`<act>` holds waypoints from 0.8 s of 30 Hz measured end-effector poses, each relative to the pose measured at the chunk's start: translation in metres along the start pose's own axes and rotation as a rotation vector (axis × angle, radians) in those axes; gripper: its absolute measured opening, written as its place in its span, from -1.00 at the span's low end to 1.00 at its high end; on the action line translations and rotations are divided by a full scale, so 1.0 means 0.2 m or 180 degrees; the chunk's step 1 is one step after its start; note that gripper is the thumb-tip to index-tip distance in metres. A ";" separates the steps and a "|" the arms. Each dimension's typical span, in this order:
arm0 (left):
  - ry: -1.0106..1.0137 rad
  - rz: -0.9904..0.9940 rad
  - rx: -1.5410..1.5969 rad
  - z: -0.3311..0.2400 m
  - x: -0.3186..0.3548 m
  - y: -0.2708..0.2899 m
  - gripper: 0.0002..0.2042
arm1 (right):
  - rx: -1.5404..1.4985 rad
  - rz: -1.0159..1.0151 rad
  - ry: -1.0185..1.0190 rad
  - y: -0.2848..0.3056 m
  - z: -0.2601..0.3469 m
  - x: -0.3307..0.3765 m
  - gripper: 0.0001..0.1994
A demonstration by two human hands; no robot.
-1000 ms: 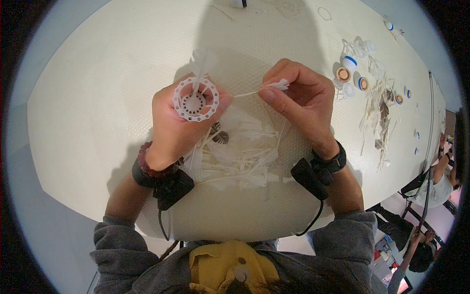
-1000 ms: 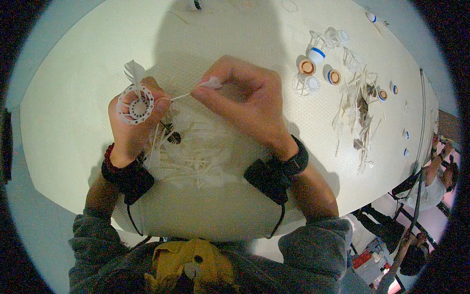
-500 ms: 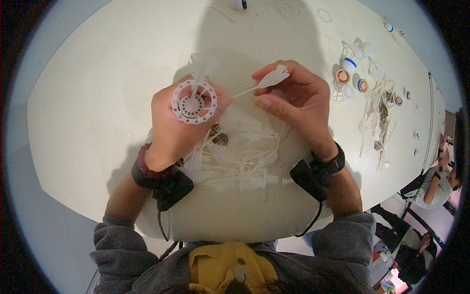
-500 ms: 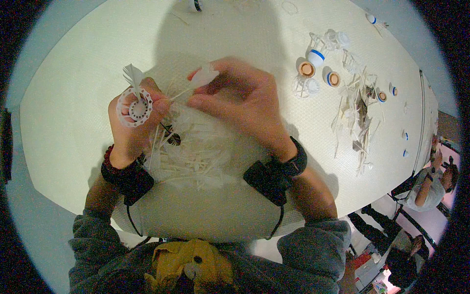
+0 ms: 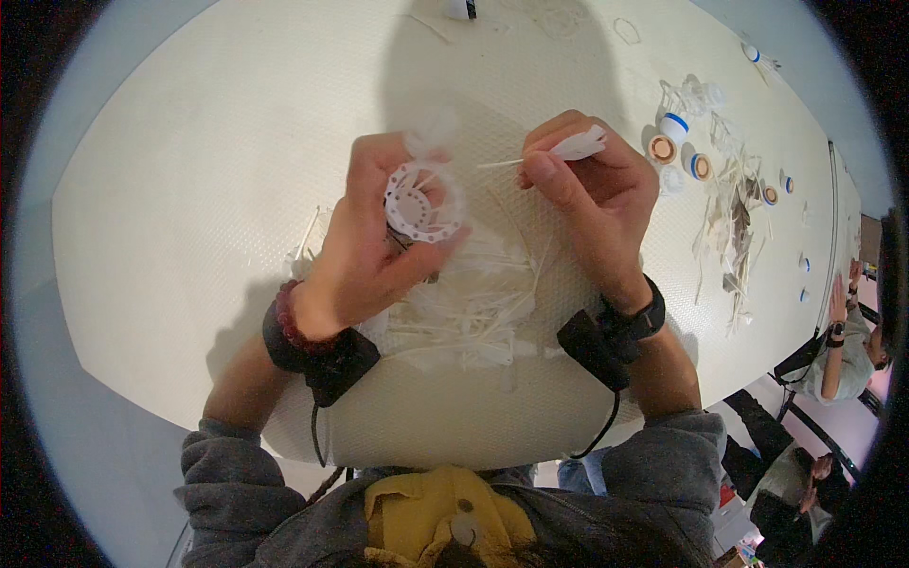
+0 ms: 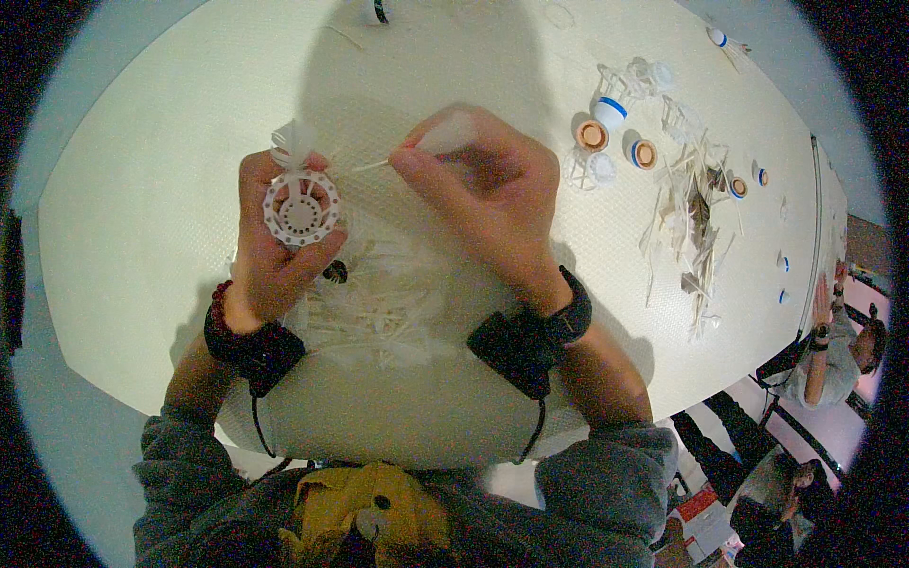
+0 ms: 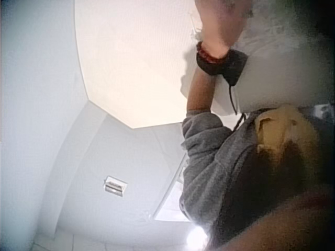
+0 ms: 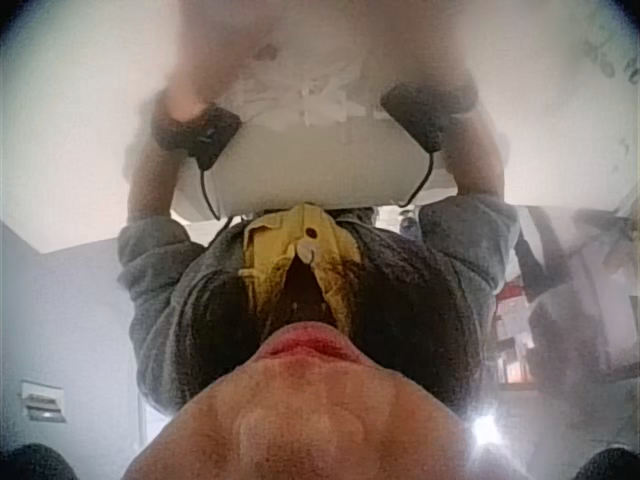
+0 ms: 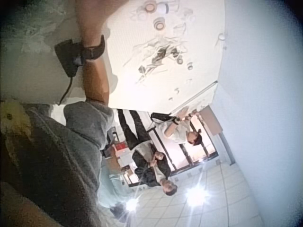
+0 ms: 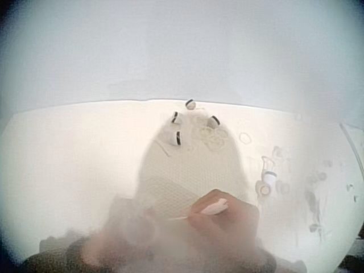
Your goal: The person assembles shuttlecocks by manually inserting feathers into a plastic base one by one, then sets the partially completed items aside on the table to gather more components.
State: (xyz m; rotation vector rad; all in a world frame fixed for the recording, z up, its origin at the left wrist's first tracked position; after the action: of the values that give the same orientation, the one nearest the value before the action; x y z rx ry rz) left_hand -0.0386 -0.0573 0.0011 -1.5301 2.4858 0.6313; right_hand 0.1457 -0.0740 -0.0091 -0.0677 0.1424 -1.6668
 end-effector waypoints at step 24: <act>-0.0029 0.0841 -0.0725 0.03 0.00 -0.04 -0.62 | 0.0212 0.0042 0.0002 -0.02 0.02 0.01 -0.93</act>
State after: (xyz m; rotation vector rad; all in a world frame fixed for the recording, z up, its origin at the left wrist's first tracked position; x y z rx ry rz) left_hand -0.0320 -0.0566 -0.0069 -1.2668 2.7116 0.9904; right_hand 0.1420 -0.0765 -0.0037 -0.0160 0.0875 -1.6571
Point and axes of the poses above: each hand's wrist, its own x-axis away from the middle knuckle, its own y-axis out of the back of the hand, z = x × y, the point moved 5 cm from there along -x, towards the middle knuckle, and after that the axes turned 7 degrees about -y, right-handed, at the moved point
